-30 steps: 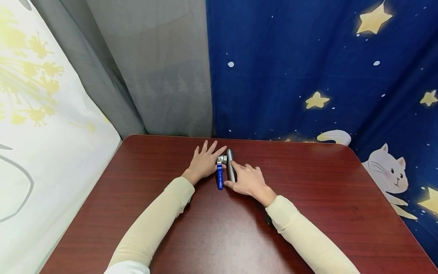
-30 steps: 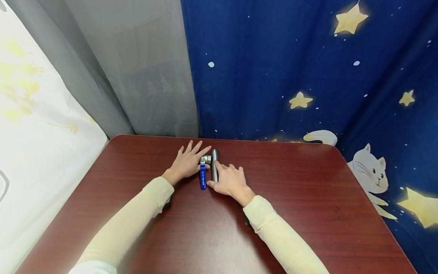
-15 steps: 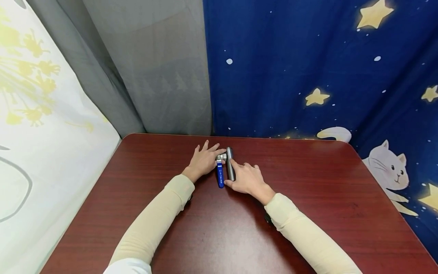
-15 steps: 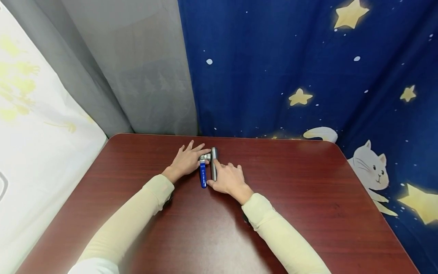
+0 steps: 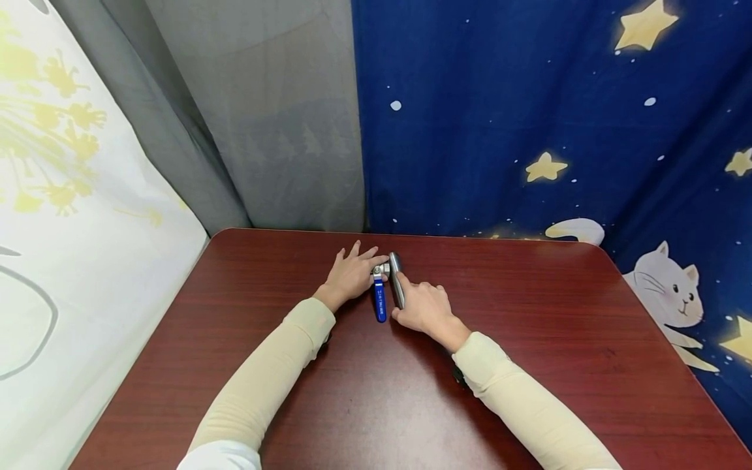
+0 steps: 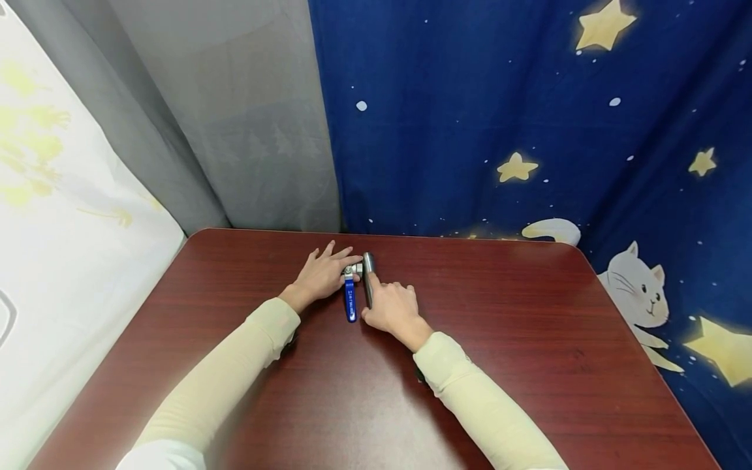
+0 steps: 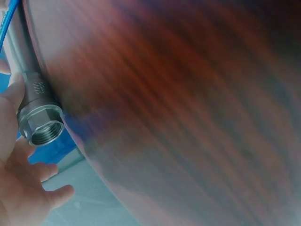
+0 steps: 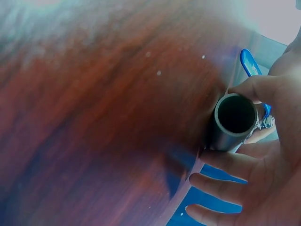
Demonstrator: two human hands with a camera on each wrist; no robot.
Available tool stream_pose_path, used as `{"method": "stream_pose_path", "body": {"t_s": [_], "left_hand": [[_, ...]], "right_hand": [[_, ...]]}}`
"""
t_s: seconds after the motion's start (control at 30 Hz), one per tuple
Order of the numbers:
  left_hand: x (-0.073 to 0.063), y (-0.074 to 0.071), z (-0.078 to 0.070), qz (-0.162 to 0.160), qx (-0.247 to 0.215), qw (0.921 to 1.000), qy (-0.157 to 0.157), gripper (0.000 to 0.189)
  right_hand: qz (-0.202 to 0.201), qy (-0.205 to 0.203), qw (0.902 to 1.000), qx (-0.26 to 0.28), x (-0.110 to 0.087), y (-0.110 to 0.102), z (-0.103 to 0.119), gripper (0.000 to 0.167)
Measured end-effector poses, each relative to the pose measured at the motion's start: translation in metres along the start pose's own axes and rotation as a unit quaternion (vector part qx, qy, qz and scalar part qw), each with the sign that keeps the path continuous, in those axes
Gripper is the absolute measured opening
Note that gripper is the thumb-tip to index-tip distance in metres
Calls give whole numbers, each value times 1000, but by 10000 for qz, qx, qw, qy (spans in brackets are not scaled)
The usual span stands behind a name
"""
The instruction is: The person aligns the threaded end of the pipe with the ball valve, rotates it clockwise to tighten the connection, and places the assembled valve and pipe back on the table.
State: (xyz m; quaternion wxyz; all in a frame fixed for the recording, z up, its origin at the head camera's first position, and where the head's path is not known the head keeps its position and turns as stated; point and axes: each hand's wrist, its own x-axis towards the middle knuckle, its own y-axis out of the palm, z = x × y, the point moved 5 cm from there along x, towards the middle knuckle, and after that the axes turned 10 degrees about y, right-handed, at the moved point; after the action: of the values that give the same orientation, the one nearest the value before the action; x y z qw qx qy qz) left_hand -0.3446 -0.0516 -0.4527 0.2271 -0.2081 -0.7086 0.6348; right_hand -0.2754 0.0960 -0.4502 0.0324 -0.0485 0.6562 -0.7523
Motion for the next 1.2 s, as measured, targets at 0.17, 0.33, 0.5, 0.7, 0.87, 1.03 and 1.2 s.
{"method": "stream_pose_path", "body": {"t_s": [0.17, 0.33, 0.5, 0.7, 0.87, 1.03, 1.2], "left_hand": [[0, -1, -1, 16, -70, 10000, 8, 47], [1, -2, -1, 12, -173, 9998, 5, 48], [1, -2, -2, -33, -72, 9999, 69, 45], [-1, -2, -2, -145, 261, 9995, 128, 43], [-6, -3, 1, -192, 223, 9995, 147, 44], [-9, -10, 5, -391, 119, 9991, 122, 46], [-10, -14, 9, -430, -27, 9991, 61, 46]], "right_hand": [[-17, 93, 9999, 70, 0, -1, -1, 75], [-73, 290, 9996, -7, 0, -3, -3, 68], [-249, 459, 9986, -65, 0, -6, -5, 44], [-494, 690, 9963, -138, -1, -11, -11, 22], [-445, 954, 9942, 227, 0, -13, -20, 15], [-361, 1274, 9869, 925, 5, -18, -35, 28], [-502, 1342, 9774, 1552, 12, -27, -50, 39]]}}
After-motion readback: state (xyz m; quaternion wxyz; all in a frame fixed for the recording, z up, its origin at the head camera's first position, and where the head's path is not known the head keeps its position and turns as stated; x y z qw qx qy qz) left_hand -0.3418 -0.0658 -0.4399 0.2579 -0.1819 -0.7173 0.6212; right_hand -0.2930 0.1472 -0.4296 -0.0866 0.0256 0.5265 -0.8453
